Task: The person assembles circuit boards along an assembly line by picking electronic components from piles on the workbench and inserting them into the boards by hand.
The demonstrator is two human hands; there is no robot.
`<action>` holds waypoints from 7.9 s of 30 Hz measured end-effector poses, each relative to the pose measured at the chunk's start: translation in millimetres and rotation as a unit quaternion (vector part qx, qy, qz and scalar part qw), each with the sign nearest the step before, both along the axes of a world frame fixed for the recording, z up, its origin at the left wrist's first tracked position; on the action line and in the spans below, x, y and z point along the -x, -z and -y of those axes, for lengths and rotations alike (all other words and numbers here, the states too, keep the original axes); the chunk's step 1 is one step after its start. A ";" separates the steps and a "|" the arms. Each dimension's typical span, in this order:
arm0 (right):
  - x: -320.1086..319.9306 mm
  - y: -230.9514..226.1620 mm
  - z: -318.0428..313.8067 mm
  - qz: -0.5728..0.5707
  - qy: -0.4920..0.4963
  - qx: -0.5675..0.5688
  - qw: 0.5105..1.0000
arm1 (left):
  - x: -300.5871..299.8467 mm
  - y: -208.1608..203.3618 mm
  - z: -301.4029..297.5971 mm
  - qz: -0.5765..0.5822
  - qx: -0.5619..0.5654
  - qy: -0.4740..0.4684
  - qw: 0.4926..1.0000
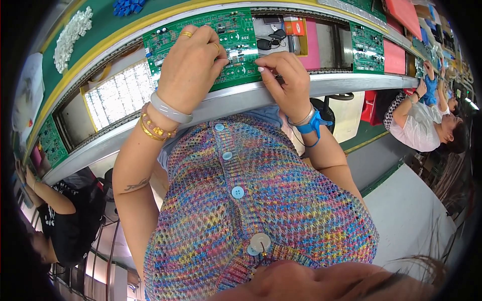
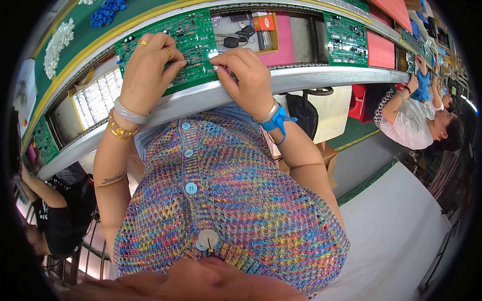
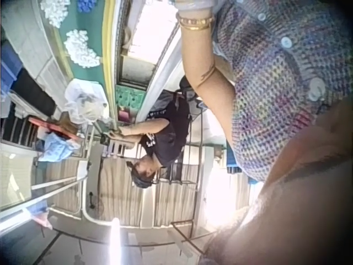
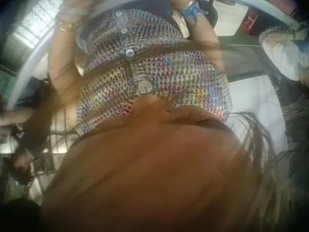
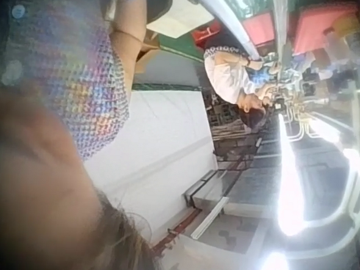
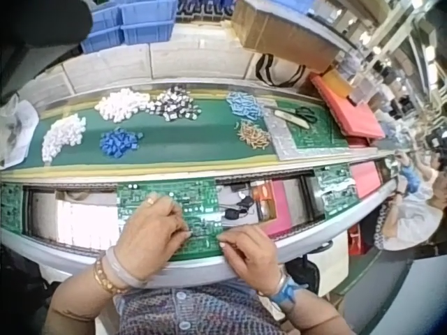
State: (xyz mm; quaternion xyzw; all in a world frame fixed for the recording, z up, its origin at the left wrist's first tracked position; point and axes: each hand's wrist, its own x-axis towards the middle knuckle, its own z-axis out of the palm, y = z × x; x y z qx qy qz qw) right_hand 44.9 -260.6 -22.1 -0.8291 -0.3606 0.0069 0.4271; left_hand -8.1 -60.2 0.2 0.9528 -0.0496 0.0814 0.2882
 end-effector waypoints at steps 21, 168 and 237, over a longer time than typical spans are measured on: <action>-160.0 -40.0 -8.1 0.176 0.103 0.141 0.969 | 60.1 -14.8 -79.9 -0.042 -0.189 -0.160 0.968; -18.2 -5.9 20.5 -0.130 0.159 0.087 0.975 | -23.4 -4.3 -70.4 0.025 0.086 0.001 0.996; -127.2 47.1 45.2 0.079 0.086 0.238 0.964 | 41.3 126.9 -139.6 0.102 0.003 -0.333 0.938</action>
